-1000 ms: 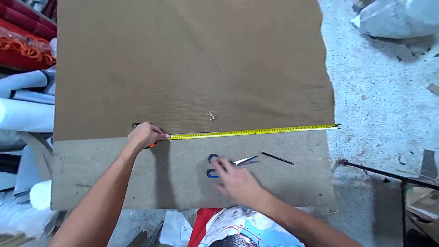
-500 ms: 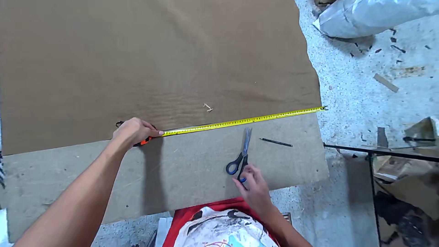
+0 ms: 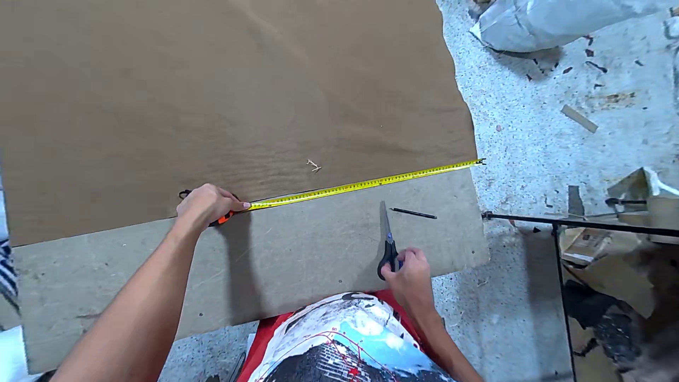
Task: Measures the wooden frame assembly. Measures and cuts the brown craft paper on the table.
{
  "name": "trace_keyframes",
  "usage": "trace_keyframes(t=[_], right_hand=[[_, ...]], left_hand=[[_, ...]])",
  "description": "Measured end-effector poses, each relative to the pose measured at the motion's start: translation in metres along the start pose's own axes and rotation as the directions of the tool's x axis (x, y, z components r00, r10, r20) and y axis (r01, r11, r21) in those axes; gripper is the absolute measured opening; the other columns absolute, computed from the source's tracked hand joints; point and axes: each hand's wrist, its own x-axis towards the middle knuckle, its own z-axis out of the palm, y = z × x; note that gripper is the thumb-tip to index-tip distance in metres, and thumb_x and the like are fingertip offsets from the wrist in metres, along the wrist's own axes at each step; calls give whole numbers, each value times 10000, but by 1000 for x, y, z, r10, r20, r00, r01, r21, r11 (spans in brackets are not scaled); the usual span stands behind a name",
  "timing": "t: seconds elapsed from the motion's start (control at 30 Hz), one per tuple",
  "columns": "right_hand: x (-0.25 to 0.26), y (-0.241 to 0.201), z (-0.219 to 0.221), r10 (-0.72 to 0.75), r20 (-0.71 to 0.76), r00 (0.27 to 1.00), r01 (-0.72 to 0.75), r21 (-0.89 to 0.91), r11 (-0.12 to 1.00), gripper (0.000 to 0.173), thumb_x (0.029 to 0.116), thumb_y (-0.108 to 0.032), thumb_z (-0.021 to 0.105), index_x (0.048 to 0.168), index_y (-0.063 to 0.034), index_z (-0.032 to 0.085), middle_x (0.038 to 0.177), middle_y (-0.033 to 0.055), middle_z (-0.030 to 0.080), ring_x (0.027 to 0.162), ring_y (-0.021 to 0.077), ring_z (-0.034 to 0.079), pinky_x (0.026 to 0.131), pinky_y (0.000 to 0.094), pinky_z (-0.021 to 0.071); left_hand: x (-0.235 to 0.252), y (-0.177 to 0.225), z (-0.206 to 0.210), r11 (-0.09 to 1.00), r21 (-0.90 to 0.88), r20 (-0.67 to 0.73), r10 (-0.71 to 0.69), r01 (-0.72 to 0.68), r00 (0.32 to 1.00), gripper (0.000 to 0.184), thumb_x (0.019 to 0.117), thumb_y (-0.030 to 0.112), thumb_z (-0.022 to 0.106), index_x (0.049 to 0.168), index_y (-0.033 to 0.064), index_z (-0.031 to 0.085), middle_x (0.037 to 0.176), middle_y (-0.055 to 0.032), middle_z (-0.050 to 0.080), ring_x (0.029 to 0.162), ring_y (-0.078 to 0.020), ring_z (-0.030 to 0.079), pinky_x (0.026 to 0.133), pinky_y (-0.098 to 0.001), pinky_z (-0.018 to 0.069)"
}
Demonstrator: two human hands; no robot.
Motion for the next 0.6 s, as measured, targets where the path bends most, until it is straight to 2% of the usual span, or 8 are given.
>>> trace_keyframes(t=[0.1,0.17,0.23,0.3,0.37,0.4,0.47,0.6], right_hand=[[7,19,-25,16,232,973,-102,363,926,244,782,-304,769,878,-81,781,1195,60,737,1013,172,723,850,399,615],[13,31,-38,-54,401,914,-237,639,732,150,808,-184,727,875,-58,772,1206,78,745,1067,190,720,880,397,612],[20,30,-49,-178,466,867,-294,766,572,111,831,-136,727,886,-40,740,1187,122,721,1050,222,698,863,385,598],[33,15,-61,-265,503,822,-363,823,437,260,850,-212,830,939,-2,704,987,150,719,851,252,709,759,411,625],[47,-1,-66,-323,545,774,-462,834,301,454,874,-419,802,995,0,677,767,114,672,624,219,670,567,390,604],[55,-4,-65,-380,542,750,-484,841,244,531,892,-514,752,1010,-3,671,772,102,646,615,210,651,545,382,591],[70,-8,-60,-422,544,725,-506,837,209,575,899,-572,718,988,-5,681,800,106,646,629,205,648,547,376,587],[78,-11,-54,-364,622,693,-548,783,295,548,910,-560,709,938,-13,688,787,110,646,611,203,647,540,372,590]], left_hand=[[-1,4,-1,999,18,5,-27,27,1000,333,789,570,836,925,267,814,973,-153,753,1010,-428,676,818,-748,478],[-3,5,-2,998,30,10,-47,46,999,315,791,564,837,912,275,813,958,-145,754,995,-420,678,808,-741,480],[-1,8,-5,998,54,27,-46,44,999,317,798,578,828,908,281,811,952,-140,753,989,-409,680,801,-731,484],[1,11,-8,997,54,50,-52,50,997,312,802,559,836,913,268,813,955,-150,749,990,-412,678,812,-729,487],[2,12,-9,997,49,74,-68,65,995,282,807,515,850,913,255,817,956,-150,750,986,-408,679,816,-728,487],[2,12,-9,997,47,84,-72,68,994,272,803,501,858,910,253,819,951,-142,753,980,-400,682,816,-725,492],[4,13,-10,996,47,95,-81,77,992,253,797,484,868,897,257,817,946,-128,754,973,-382,686,815,-712,501],[7,14,-10,994,76,99,-90,83,991,211,804,463,871,886,276,818,989,-129,752,1021,-395,674,837,-726,492]])
